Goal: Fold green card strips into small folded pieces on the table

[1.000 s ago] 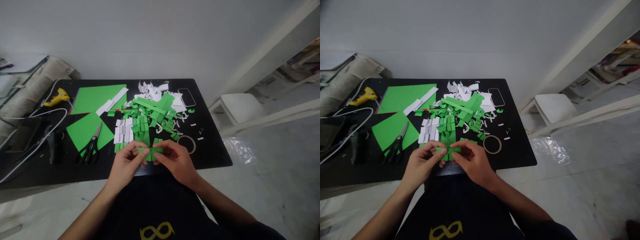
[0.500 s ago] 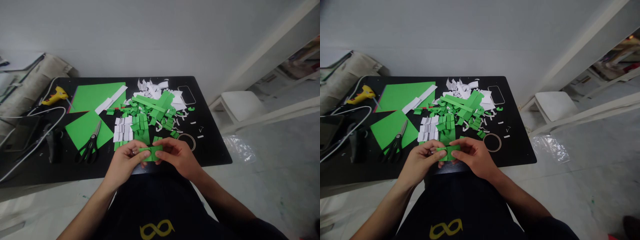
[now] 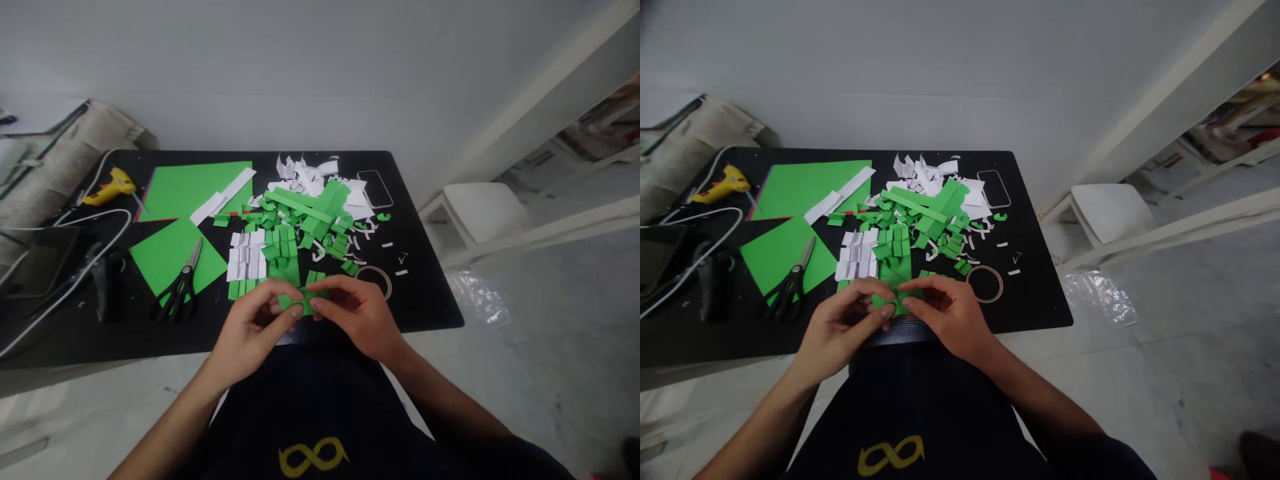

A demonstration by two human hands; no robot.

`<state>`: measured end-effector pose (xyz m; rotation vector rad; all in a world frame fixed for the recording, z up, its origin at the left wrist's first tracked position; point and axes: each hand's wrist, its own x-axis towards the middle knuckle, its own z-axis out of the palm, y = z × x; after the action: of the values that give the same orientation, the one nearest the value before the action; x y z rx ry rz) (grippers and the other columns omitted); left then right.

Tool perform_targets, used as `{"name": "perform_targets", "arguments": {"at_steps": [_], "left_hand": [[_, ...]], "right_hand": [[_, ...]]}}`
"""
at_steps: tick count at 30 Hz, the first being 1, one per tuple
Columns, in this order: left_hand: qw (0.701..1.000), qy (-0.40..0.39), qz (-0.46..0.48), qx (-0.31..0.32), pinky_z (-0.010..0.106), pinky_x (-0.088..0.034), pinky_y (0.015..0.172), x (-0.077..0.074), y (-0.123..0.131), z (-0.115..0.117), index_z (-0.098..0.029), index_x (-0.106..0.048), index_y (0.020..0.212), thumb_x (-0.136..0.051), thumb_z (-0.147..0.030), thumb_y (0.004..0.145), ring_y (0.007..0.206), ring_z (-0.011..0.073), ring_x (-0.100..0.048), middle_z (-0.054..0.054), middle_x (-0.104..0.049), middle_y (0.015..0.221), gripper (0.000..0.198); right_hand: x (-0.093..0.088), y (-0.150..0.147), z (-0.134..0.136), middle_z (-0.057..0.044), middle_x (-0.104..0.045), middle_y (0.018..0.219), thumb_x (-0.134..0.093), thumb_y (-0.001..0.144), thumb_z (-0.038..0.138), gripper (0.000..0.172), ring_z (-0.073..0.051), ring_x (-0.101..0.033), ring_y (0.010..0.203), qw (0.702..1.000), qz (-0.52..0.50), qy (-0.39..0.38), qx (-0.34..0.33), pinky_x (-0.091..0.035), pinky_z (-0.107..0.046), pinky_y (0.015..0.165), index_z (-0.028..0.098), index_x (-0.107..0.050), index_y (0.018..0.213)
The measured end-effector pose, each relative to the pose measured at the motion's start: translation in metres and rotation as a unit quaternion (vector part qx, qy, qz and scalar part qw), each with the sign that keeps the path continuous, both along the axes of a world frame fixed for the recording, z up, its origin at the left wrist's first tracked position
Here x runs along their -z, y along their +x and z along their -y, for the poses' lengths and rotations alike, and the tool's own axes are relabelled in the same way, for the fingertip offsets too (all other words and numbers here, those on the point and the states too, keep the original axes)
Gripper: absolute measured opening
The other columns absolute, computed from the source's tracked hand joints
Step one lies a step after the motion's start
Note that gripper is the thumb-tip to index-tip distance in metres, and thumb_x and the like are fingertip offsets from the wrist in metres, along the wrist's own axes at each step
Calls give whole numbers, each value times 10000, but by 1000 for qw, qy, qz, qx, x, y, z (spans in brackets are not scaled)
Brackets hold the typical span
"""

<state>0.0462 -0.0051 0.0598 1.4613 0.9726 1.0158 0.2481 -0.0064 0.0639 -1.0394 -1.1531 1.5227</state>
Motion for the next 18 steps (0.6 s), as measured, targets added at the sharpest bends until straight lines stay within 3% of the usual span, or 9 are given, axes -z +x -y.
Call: {"name": "perform_targets", "arguments": {"at_steps": [4, 6, 7, 9, 11, 13, 15, 18], "left_hand": [[998, 55, -29, -30, 247, -574, 721, -5, -10, -2, -237, -710, 1050, -706, -240, 975, 862, 152, -713, 45, -713, 1095, 75], [986, 79, -118, -88, 289, -570, 839, -7, -30, -8, -240, -711, 1045, -701, -317, 968, 1006, 200, -714, 51, -727, 1123, 109], [971, 76, -187, -128, 306, -561, 858, -7, -44, -13, -242, -708, 1058, -693, -373, 964, 985, 208, -713, 44, -738, 1091, 163], [912, 24, -369, -180, 336, -538, 815, -6, -78, -22, -235, -706, 1063, -636, -476, 961, 908, 232, -703, 44, -754, 1045, 270], [818, -44, -551, -157, 387, -521, 836, 0, -115, -30, -209, -707, 1033, -551, -495, 964, 936, 289, -701, 87, -750, 1041, 334], [731, -79, -664, -137, 429, -516, 819, 12, -146, -33, -167, -712, 1053, -487, -514, 973, 971, 361, -699, 164, -726, 1048, 421], [697, -86, -697, -146, 401, -507, 736, 27, -168, -32, -163, -693, 1072, -495, -523, 966, 964, 384, -701, 181, -720, 1064, 424], [710, -35, -679, -184, 343, -469, 653, 44, -181, -25, -203, -643, 933, -557, -574, 936, 854, 351, -705, 117, -720, 925, 381]], "right_hand": [[6, 2, -1, -14, -800, 929, -887, 839, 253, 261, -172, -776, 807, 999, -29, -17, 17, -676, -319, 749, 263, -821, 1092], [10, 4, -2, -19, -799, 952, -901, 829, 267, 269, -178, -785, 806, 999, -22, -29, 28, -687, -335, 763, 260, -819, 1085], [12, 5, -2, -18, -793, 944, -906, 827, 276, 261, -177, -787, 788, 999, -15, -35, 33, -691, -342, 767, 255, -819, 1073], [14, 6, -3, -17, -783, 949, -921, 809, 293, 270, -176, -790, 771, 998, -12, -47, 45, -701, -351, 766, 244, -817, 1054], [15, 7, -5, -20, -775, 977, -945, 774, 304, 304, -181, -792, 789, 996, -25, -59, 56, -711, -358, 764, 232, -810, 1037], [14, 7, -6, -27, -769, 1019, -966, 739, 304, 348, -193, -793, 840, 994, -43, -73, 63, -717, -366, 777, 224, -801, 1035], [12, 6, -7, -33, -764, 1053, -972, 727, 297, 381, -204, -789, 906, 993, -55, -85, 65, -715, -378, 819, 223, -791, 1054], [9, 6, -8, -39, -761, 1068, -954, 748, 289, 374, -209, -772, 974, 993, -58, -90, 58, -699, -402, 893, 224, -781, 1073]]}}
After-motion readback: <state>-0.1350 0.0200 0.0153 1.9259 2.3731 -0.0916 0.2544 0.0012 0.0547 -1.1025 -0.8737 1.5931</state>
